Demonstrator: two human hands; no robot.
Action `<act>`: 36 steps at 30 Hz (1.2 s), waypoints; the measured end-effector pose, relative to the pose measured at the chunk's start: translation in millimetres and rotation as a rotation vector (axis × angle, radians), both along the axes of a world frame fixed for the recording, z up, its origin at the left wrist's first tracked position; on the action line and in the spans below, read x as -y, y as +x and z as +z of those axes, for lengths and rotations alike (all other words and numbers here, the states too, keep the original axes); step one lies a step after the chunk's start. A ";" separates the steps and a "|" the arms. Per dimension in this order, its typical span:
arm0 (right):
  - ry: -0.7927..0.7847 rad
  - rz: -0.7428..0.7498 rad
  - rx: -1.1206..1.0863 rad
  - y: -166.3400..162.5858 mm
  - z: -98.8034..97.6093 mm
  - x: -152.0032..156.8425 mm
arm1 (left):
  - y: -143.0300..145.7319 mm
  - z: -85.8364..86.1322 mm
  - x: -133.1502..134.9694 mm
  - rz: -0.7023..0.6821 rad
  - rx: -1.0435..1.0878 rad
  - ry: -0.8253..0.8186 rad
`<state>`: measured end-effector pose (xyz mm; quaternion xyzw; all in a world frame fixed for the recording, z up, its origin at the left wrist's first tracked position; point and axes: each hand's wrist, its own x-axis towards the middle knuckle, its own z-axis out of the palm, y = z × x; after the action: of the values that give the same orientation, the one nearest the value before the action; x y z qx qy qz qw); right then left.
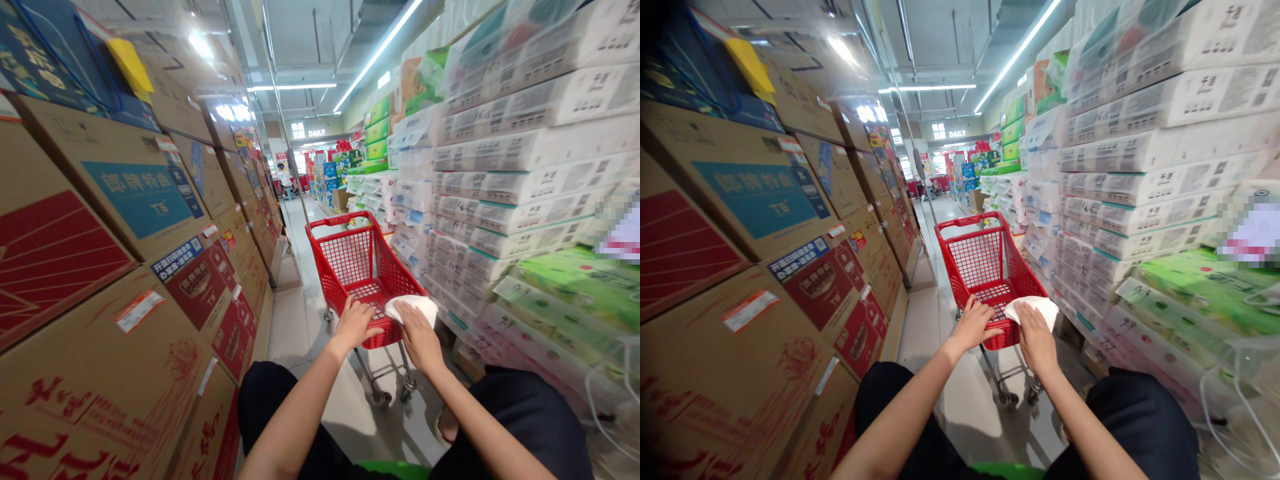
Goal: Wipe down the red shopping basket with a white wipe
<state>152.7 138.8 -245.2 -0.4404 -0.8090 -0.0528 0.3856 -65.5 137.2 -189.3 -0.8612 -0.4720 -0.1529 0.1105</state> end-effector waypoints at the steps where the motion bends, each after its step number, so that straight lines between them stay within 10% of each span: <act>1: 0.007 0.025 0.005 -8.7 0.0 4.2 | 5.7 -1.7 -0.3 0.016 0.005 0.002; 9: 0.033 0.156 0.101 -1.6 8.5 10.5 | 21.4 -2.2 2.5 0.061 0.050 -0.003; 20: -0.032 0.070 0.101 85.6 1.0 -71.1 | -20.4 19.1 7.1 -0.205 0.039 -0.034; 36: 0.075 0.051 0.136 -23.1 9.9 17.2 | -29.0 -0.4 -17.1 0.033 -0.004 0.190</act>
<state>129.6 121.6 -235.2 -0.4005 -0.8418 -0.1029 0.3469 -94.5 154.3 -189.7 -0.8394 -0.4691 -0.1934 0.1950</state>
